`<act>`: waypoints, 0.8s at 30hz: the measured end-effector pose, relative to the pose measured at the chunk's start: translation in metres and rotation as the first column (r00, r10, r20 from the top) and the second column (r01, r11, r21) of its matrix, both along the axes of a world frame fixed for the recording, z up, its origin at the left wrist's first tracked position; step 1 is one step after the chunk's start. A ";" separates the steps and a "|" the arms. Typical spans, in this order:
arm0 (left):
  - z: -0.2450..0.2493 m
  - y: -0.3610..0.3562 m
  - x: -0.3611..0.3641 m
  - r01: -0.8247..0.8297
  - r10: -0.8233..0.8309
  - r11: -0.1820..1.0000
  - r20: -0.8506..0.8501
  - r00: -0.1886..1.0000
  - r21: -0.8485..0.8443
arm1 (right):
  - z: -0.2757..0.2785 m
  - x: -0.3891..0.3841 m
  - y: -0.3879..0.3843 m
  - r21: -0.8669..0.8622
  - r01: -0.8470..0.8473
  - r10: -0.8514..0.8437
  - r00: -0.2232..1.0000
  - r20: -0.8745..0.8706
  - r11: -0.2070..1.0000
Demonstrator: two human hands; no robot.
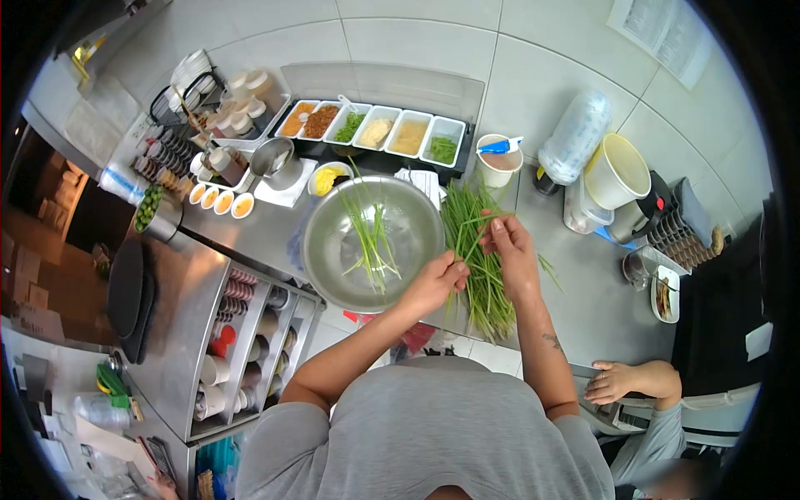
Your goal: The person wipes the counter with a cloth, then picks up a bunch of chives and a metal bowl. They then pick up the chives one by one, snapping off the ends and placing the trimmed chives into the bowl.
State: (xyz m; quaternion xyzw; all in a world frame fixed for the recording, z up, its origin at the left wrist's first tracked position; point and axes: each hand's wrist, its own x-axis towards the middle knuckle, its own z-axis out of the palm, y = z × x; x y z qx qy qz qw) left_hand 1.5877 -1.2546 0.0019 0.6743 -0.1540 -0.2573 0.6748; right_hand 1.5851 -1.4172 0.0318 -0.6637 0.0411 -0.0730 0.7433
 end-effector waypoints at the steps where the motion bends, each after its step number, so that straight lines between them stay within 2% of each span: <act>1: 0.000 0.003 -0.001 -0.013 0.014 1.000 -0.016 1.000 0.020 | 0.001 0.003 0.001 0.000 0.006 -0.006 1.000 0.007 1.000; 9: 0.009 0.025 -0.012 -0.095 0.100 0.994 -0.082 0.992 0.061 | 0.001 0.020 0.002 0.007 0.014 -0.014 0.999 0.048 1.000; 15: 0.003 0.051 -0.012 -0.079 0.071 0.983 0.053 0.996 0.166 | 0.010 0.028 -0.003 0.031 0.027 -0.028 0.999 0.038 0.999; 18: 0.012 0.070 -0.010 -0.013 -0.028 0.947 0.122 0.992 0.320 | 0.013 0.029 -0.005 -0.029 -0.003 0.004 1.000 0.014 1.000; 19: 0.006 0.075 -0.010 -0.030 -0.006 0.964 0.132 0.991 0.265 | 0.017 0.028 -0.004 -0.059 -0.014 0.014 1.000 0.003 0.998; 20: 0.006 0.081 -0.008 -0.060 0.023 0.957 0.131 0.991 0.284 | 0.019 0.029 -0.005 -0.088 -0.023 0.022 1.000 -0.006 0.996; 22: 0.017 0.095 0.000 -0.115 0.075 0.941 0.137 0.988 0.319 | 0.020 0.032 -0.012 -0.136 0.070 -0.060 0.995 0.078 0.988; 24: 0.027 0.106 0.006 -0.293 0.274 0.939 0.125 0.954 0.180 | 0.018 0.030 -0.023 -0.233 0.118 -0.094 0.989 0.114 0.965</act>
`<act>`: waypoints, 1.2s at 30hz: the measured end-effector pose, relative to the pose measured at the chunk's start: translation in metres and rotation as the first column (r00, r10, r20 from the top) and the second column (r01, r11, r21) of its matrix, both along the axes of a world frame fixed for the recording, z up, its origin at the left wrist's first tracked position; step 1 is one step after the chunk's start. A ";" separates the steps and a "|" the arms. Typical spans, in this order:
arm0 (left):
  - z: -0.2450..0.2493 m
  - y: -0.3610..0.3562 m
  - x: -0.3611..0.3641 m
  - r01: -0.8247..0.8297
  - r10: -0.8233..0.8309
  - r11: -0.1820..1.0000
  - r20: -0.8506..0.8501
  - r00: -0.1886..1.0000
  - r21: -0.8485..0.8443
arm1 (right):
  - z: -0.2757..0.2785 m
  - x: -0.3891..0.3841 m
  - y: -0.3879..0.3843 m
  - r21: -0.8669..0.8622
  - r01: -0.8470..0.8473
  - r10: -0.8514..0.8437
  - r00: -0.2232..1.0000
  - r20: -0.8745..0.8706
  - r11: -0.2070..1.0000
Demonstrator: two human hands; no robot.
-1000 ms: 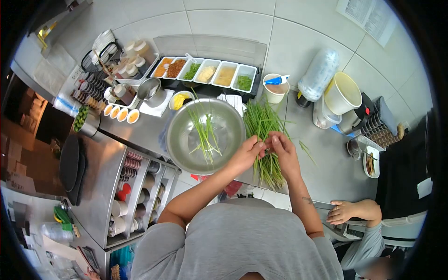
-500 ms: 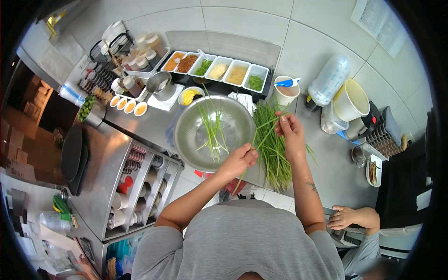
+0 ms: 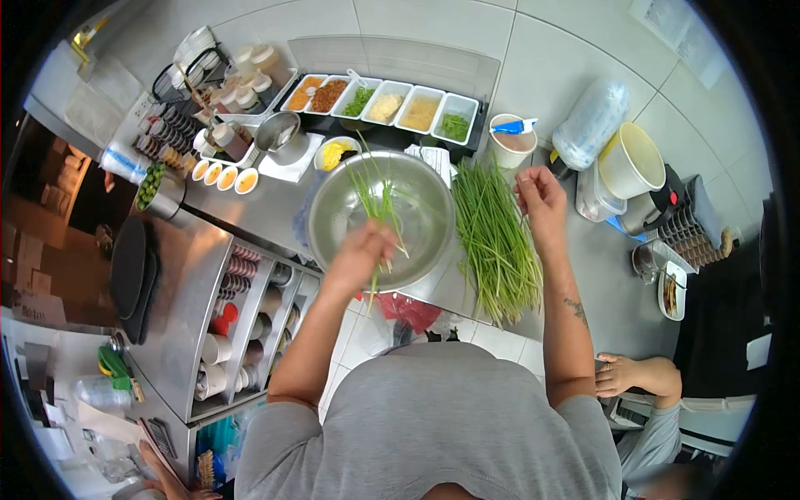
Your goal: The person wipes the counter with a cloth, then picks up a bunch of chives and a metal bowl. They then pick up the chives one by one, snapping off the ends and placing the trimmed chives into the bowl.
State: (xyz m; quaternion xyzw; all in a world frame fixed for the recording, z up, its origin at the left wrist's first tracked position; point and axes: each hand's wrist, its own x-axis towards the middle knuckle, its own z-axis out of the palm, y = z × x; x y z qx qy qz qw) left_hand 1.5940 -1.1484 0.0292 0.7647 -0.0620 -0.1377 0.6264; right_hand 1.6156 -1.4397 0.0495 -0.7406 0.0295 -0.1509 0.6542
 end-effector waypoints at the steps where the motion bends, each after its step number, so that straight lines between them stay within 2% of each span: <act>1: 0.001 0.004 0.005 -0.091 0.087 0.987 -0.037 0.996 -0.135 | -0.003 -0.003 -0.007 -0.075 0.002 -0.004 1.000 -0.017 0.997; 2: 0.002 0.007 0.010 -0.185 0.168 0.947 -0.087 0.982 -0.263 | -0.006 -0.007 -0.016 -0.151 0.003 -0.008 0.999 -0.034 0.989; 3: 0.000 0.011 0.018 -0.238 0.211 0.933 -0.124 0.970 -0.271 | -0.021 -0.012 -0.027 -0.355 -0.044 0.015 0.996 -0.084 0.934; 5: -0.014 0.017 0.033 -0.344 0.296 0.896 -0.200 0.934 -0.280 | -0.026 -0.035 -0.014 -0.596 -0.144 0.042 0.983 -0.181 0.790; 6: -0.026 0.016 0.038 -0.423 0.415 0.906 0.166 0.894 0.012 | -0.029 -0.047 -0.009 -0.694 -0.197 0.046 0.972 -0.230 0.692; 7: -0.036 0.014 0.043 -0.556 0.368 0.791 0.530 0.764 0.254 | -0.043 -0.054 -0.010 -0.752 -0.162 0.023 0.981 -0.192 0.639; 8: -0.046 0.012 0.048 -0.716 0.167 0.581 0.804 0.570 0.387 | -0.066 -0.058 -0.013 -0.805 -0.123 0.000 0.989 -0.150 0.581; 9: -0.038 0.007 0.047 -0.687 0.153 0.634 0.813 0.562 0.355 | -0.078 -0.059 -0.016 -0.851 -0.081 -0.018 0.994 -0.105 0.518; 11: -0.016 -0.010 0.033 -0.619 0.130 0.728 0.828 0.546 0.294 | -0.068 -0.062 -0.024 -0.742 -0.073 -0.075 0.984 -0.165 0.667; 13: -0.011 -0.032 0.017 -0.260 0.102 0.939 0.538 0.837 0.226 | -0.055 -0.070 -0.030 -0.648 -0.055 -0.112 0.971 -0.213 0.760; 14: -0.007 -0.047 0.005 -0.101 0.007 0.975 0.431 0.902 0.196 | -0.048 -0.073 -0.033 -0.620 -0.037 -0.128 0.967 -0.219 0.784; 16: -0.012 -0.078 -0.008 0.184 -0.203 0.977 0.212 0.956 0.108 | -0.031 -0.079 -0.035 -0.561 -0.012 -0.152 0.957 -0.246 0.828; 17: -0.022 -0.091 -0.010 0.303 -0.307 0.951 0.101 0.946 0.056 | -0.023 -0.085 -0.033 -0.529 -0.008 -0.158 0.950 -0.268 0.849; 19: -0.022 -0.117 -0.016 0.377 -0.376 0.926 -0.050 0.925 0.025 | -0.020 -0.093 -0.032 -0.451 0.018 -0.152 0.953 -0.263 0.892; 21: -0.028 -0.135 -0.016 0.358 -0.386 0.920 -0.204 0.900 -0.160 | -0.024 -0.099 -0.033 -0.353 0.056 -0.136 0.969 -0.207 0.934; 22: -0.031 -0.143 -0.015 0.334 -0.398 0.909 -0.278 0.874 -0.250 | -0.024 -0.102 -0.033 -0.371 0.049 -0.126 0.974 -0.188 0.928; 23: -0.033 -0.148 -0.014 0.287 -0.391 0.890 -0.272 0.879 -0.354 | -0.023 -0.106 -0.034 -0.388 0.041 -0.115 0.979 -0.169 0.921; 26: -0.040 -0.160 0.002 0.054 -0.322 0.823 -0.385 0.865 -0.566 | -0.024 -0.115 -0.037 -0.457 0.015 -0.081 0.989 -0.125 0.889; 31: -0.036 -0.158 0.022 0.025 -0.183 0.839 -0.238 0.954 -0.544 | -0.026 -0.126 -0.045 -0.450 0.024 -0.092 0.987 -0.131 0.893; 33: -0.030 -0.155 0.024 0.068 -0.168 0.887 -0.182 0.969 -0.457 | -0.025 -0.128 -0.046 -0.421 0.031 -0.096 0.986 -0.134 0.906; 36: -0.029 -0.151 0.026 0.126 -0.165 0.928 -0.081 0.983 -0.349 | -0.024 -0.128 -0.050 -0.469 0.045 -0.111 0.987 -0.114 0.882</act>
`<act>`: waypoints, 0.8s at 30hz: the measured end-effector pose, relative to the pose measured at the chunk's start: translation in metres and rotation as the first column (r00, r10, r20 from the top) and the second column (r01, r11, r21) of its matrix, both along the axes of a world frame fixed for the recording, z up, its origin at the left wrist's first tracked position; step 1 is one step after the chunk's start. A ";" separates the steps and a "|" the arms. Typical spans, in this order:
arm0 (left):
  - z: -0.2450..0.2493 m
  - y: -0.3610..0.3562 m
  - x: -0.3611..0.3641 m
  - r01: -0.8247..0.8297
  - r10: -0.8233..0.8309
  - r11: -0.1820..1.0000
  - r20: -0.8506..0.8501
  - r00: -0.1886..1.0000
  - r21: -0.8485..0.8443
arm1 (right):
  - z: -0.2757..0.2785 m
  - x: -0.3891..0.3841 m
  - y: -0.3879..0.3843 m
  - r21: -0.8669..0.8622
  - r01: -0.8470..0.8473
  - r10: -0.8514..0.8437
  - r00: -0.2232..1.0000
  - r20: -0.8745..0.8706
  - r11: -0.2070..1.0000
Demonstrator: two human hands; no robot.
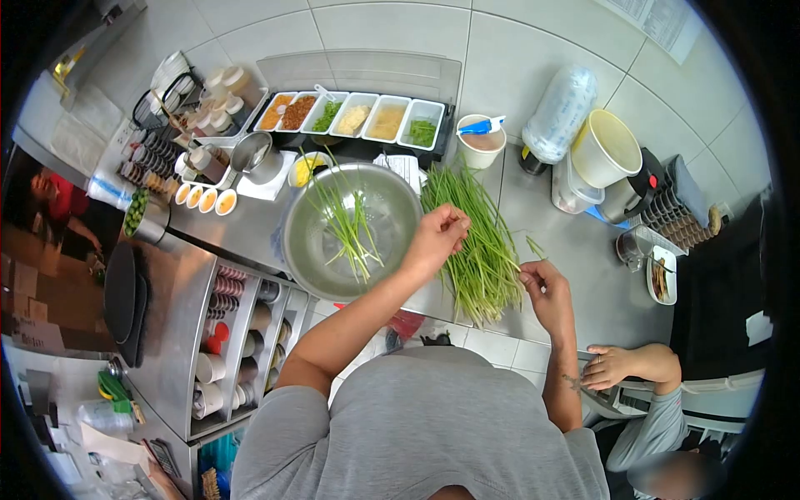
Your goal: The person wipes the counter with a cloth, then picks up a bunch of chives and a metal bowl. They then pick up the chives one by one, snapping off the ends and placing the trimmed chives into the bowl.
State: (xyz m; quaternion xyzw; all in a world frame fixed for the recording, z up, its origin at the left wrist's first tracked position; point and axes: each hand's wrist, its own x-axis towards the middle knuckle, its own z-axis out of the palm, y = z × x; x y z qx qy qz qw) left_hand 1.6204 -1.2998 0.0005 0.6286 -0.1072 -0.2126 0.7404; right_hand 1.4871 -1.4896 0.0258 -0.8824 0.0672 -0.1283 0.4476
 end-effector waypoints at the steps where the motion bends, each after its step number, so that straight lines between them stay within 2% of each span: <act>1: 0.000 0.001 0.001 0.002 -0.004 1.000 0.042 0.999 0.029 | 0.002 0.000 -0.001 -0.006 0.006 -0.006 1.000 0.006 1.000; 4: 0.003 0.006 0.000 0.023 -0.061 0.987 0.236 0.970 0.160 | 0.008 0.003 -0.003 -0.026 0.015 -0.014 1.000 0.026 1.000; 5: 0.005 0.007 -0.001 -0.037 -0.064 0.972 0.412 0.909 0.233 | 0.010 0.004 -0.003 -0.037 0.017 -0.016 0.999 0.036 0.999; 7: 0.007 0.010 -0.004 -0.190 -0.116 0.922 0.711 0.694 0.336 | 0.014 0.005 -0.003 -0.062 0.003 -0.001 0.999 0.039 0.998; 10: 0.001 0.002 -0.012 -0.439 0.017 0.854 0.830 0.557 0.278 | 0.019 0.007 0.000 -0.125 -0.022 0.029 0.998 0.054 0.992; 12: -0.001 -0.001 -0.003 -0.522 0.199 0.808 0.707 0.678 0.273 | 0.018 0.007 0.005 -0.187 -0.001 0.022 0.993 0.113 0.982; 13: 0.000 -0.001 0.002 -0.559 0.289 0.781 0.632 0.719 0.278 | 0.015 0.007 0.002 -0.127 0.046 -0.033 0.994 0.106 0.991; 15: 0.011 0.009 0.006 -0.345 -0.044 0.735 0.549 0.834 0.584 | 0.006 0.009 -0.008 -0.010 0.143 -0.141 0.986 0.084 0.990; 16: 0.017 0.013 0.006 -0.229 -0.201 0.663 0.464 0.862 0.713 | 0.002 0.011 -0.010 0.079 0.175 -0.181 0.981 0.070 0.981; 17: 0.013 0.010 0.003 -0.200 -0.271 0.567 0.411 0.870 0.799 | 0.000 0.013 -0.011 0.167 0.206 -0.217 0.975 0.049 0.964; 19: 0.012 0.010 -0.005 -0.127 -0.151 0.800 0.403 0.903 0.586 | 0.002 0.017 -0.003 0.269 0.234 -0.253 0.967 0.034 0.934; 21: 0.013 0.007 -0.017 -0.068 -0.050 0.949 0.360 0.932 0.308 | 0.003 0.027 0.027 0.265 0.118 -0.142 0.987 0.075 0.957; 24: 0.019 0.021 -0.022 -0.068 -0.041 0.954 0.351 0.935 0.293 | -0.002 0.039 0.072 0.275 -0.115 0.091 0.991 0.096 0.955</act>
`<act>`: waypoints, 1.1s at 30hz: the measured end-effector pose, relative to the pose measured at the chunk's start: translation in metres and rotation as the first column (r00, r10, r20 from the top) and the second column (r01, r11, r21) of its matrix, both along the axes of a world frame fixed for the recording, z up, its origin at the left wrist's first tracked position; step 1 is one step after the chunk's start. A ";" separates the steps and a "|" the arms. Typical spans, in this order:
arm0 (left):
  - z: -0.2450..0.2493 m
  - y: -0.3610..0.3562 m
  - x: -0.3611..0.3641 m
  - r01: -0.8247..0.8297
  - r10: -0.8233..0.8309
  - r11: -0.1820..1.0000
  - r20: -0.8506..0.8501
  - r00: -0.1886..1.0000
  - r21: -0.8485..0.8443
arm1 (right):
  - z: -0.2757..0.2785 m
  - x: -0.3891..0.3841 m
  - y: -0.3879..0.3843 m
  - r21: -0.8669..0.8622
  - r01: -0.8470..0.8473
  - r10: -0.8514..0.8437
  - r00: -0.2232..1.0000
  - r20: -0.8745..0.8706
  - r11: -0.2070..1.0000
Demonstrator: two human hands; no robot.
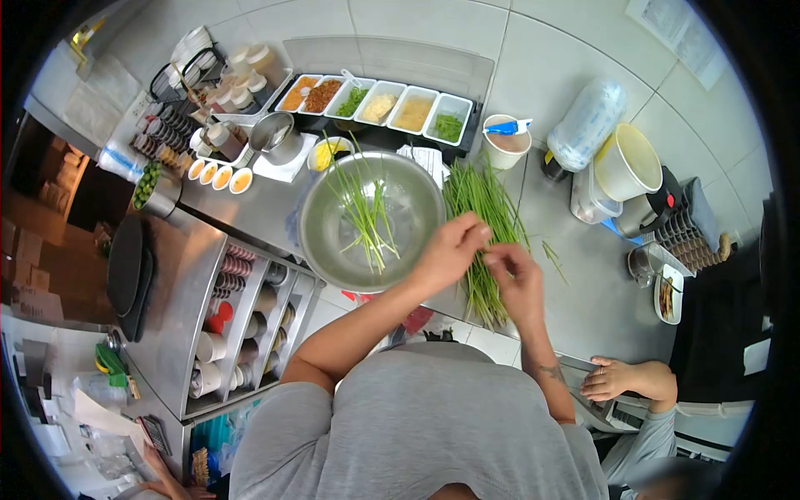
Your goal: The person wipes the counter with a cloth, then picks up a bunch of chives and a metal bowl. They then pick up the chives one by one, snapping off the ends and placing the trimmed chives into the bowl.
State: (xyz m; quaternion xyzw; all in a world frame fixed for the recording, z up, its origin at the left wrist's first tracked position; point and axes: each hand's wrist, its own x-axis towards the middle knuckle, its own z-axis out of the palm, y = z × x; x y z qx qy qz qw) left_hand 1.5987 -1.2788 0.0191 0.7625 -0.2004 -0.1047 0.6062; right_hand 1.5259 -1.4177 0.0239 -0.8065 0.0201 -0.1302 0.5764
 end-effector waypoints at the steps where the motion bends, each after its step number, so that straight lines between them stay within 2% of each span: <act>1: 0.006 0.008 0.001 -0.069 0.068 0.997 -0.013 0.998 -0.026 | 0.002 0.003 0.005 -0.002 -0.013 0.013 1.000 0.007 1.000; 2: 0.012 0.020 0.004 -0.137 0.135 0.989 -0.029 0.990 -0.049 | 0.004 0.006 0.008 -0.002 -0.025 0.025 1.000 0.014 1.000; 3: 0.011 0.037 0.013 -0.186 0.188 0.977 -0.005 0.982 0.108 | 0.005 0.008 0.009 -0.002 -0.037 0.037 0.999 0.021 0.999; 4: 0.008 0.057 0.024 -0.234 0.235 0.936 0.029 0.972 0.262 | 0.003 0.009 0.002 -0.046 0.003 -0.005 0.999 -0.045 0.999; 6: 0.004 0.091 0.039 -0.325 0.296 0.794 0.141 0.945 0.514 | -0.005 0.007 -0.024 -0.141 0.069 -0.092 0.981 -0.171 0.988; 7: -0.001 0.100 0.038 -0.401 0.317 0.727 0.245 0.916 0.558 | -0.011 0.005 -0.034 -0.254 0.068 -0.117 0.976 -0.182 0.965; 9: -0.012 0.109 0.031 -0.556 0.330 0.572 0.451 0.829 0.603 | -0.028 -0.002 -0.038 -0.373 0.036 -0.106 0.980 -0.170 0.927; 10: -0.014 0.106 0.026 -0.493 0.303 0.696 0.409 0.861 0.523 | -0.036 -0.004 -0.038 -0.429 0.020 -0.099 0.982 -0.163 0.903; 11: -0.017 0.098 0.019 -0.420 0.268 0.801 0.370 0.889 0.427 | -0.045 -0.005 -0.035 -0.555 0.069 -0.141 0.986 -0.087 0.829; 12: -0.020 0.088 0.012 -0.338 0.227 0.886 0.337 0.914 0.319 | -0.053 -0.006 -0.032 -0.666 0.123 -0.170 0.985 -0.005 0.735; 13: -0.017 0.074 0.002 -0.253 0.122 0.920 0.396 0.910 0.298 | -0.058 -0.005 -0.029 -0.758 0.183 -0.187 0.979 0.082 0.626; 14: -0.011 0.057 -0.007 -0.166 0.020 0.945 0.455 0.890 0.282 | -0.061 -0.002 -0.031 -0.675 0.152 -0.220 0.975 -0.015 0.722; 16: -0.006 0.030 -0.024 0.074 -0.209 0.919 0.318 0.925 0.388 | -0.065 0.001 -0.041 -0.467 0.112 -0.238 0.946 -0.222 0.877; 18: -0.022 -0.001 -0.030 0.147 -0.285 0.930 0.407 0.868 0.338 | -0.057 0.003 -0.048 -0.226 0.098 -0.163 0.944 -0.287 0.969; 19: -0.032 -0.008 -0.031 0.188 -0.320 0.931 0.452 0.833 0.313 | -0.051 0.001 -0.052 -0.101 0.097 -0.124 0.942 -0.312 0.990; 20: -0.045 -0.010 -0.030 0.132 -0.285 0.920 0.397 0.873 0.370 | -0.044 -0.001 -0.057 0.077 0.115 -0.079 0.926 -0.369 0.990; 22: -0.059 -0.015 -0.026 0.033 -0.199 0.873 0.295 0.934 0.486 | -0.030 -0.004 -0.067 0.414 0.171 0.035 0.895 -0.445 0.894; 23: -0.066 -0.017 -0.023 0.010 -0.157 0.903 0.308 0.938 0.429 | -0.023 -0.007 -0.069 0.492 0.193 0.062 0.888 -0.455 0.849; 25: -0.063 -0.013 -0.020 -0.037 -0.071 0.946 0.316 0.946 0.322 | -0.016 -0.013 -0.068 0.558 0.186 0.107 0.886 -0.451 0.808; 26: -0.061 -0.013 -0.018 0.071 -0.099 0.973 0.114 0.989 0.221 | -0.015 -0.016 -0.067 0.591 0.182 0.132 0.884 -0.448 0.785; 28: -0.042 -0.014 -0.012 0.207 -0.211 0.977 -0.280 0.937 -0.043 | -0.013 -0.020 -0.060 0.642 0.112 0.220 0.884 -0.414 0.758; 29: -0.037 -0.016 -0.014 0.201 -0.222 0.975 -0.324 0.920 -0.098 | -0.012 -0.022 -0.057 0.664 0.075 0.262 0.881 -0.393 0.744; 31: -0.031 -0.020 -0.015 0.177 -0.250 0.962 -0.404 0.880 -0.209 | -0.011 -0.025 -0.049 0.613 0.041 0.257 0.884 -0.390 0.789; 33: -0.030 -0.021 -0.019 0.165 -0.238 0.964 -0.406 0.882 -0.208 | -0.016 -0.027 -0.043 0.571 0.021 0.246 0.889 -0.387 0.821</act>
